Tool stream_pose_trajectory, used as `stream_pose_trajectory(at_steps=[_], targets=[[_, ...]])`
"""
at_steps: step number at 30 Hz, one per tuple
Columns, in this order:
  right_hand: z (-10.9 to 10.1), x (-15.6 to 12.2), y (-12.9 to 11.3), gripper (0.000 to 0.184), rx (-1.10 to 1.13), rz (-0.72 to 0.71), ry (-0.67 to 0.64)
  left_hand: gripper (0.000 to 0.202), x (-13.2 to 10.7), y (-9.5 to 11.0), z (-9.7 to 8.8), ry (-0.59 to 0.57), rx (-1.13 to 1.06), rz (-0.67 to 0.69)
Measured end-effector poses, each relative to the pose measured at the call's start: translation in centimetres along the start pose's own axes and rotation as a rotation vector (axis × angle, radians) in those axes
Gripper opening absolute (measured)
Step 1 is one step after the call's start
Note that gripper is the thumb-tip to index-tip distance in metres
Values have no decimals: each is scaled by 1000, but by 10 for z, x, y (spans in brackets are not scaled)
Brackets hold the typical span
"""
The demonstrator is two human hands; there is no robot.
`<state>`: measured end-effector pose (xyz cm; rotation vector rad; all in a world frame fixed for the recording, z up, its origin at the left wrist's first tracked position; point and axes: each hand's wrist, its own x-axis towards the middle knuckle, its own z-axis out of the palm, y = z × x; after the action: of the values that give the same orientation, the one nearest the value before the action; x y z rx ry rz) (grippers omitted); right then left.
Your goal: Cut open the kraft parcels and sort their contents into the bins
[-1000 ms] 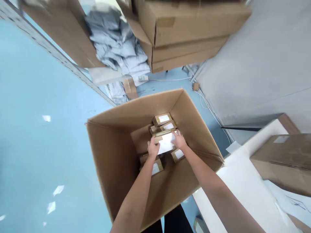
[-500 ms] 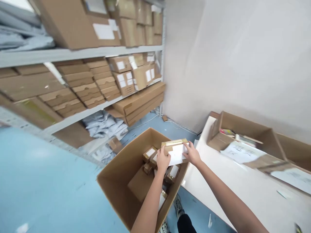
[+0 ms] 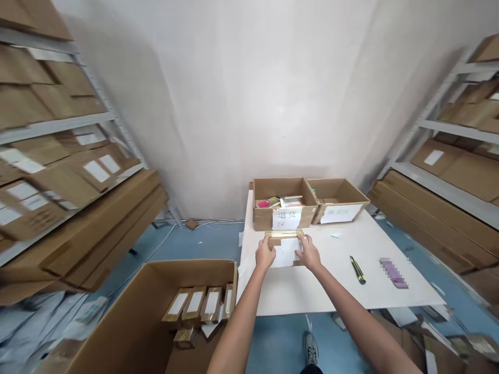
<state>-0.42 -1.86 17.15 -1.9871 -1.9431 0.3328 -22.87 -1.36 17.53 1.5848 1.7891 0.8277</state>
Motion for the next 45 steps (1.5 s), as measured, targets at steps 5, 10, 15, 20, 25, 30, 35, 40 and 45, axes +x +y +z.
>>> stream_pose_trajectory(at_steps=[5,10,15,20,25,30,35,40,45], targets=[[9,-22,92,64,73,143,45,49,24,33,99,-54,-117,-21],[53,-61,181,73,145,225,-103,40,15,24,193,-227,-39,-177],[61,-58,245,64,130,178,-224,37,-20,14,237,-206,95,-270],[55,-8,257,60,146,8,-249,48,-47,15,270,-75,390,-124],[58,18,247,56,155,21,-373,90,-33,14,298,-324,544,-111],[52,8,260,51,199,-8,-469,94,36,21,269,-609,758,17],[29,7,307,59,280,12,-367,99,94,28,251,-703,827,10],[-2,30,381,61,221,221,-283,111,108,7,258,-656,825,2],[11,33,429,59,172,484,-333,114,111,-3,263,-719,735,-40]])
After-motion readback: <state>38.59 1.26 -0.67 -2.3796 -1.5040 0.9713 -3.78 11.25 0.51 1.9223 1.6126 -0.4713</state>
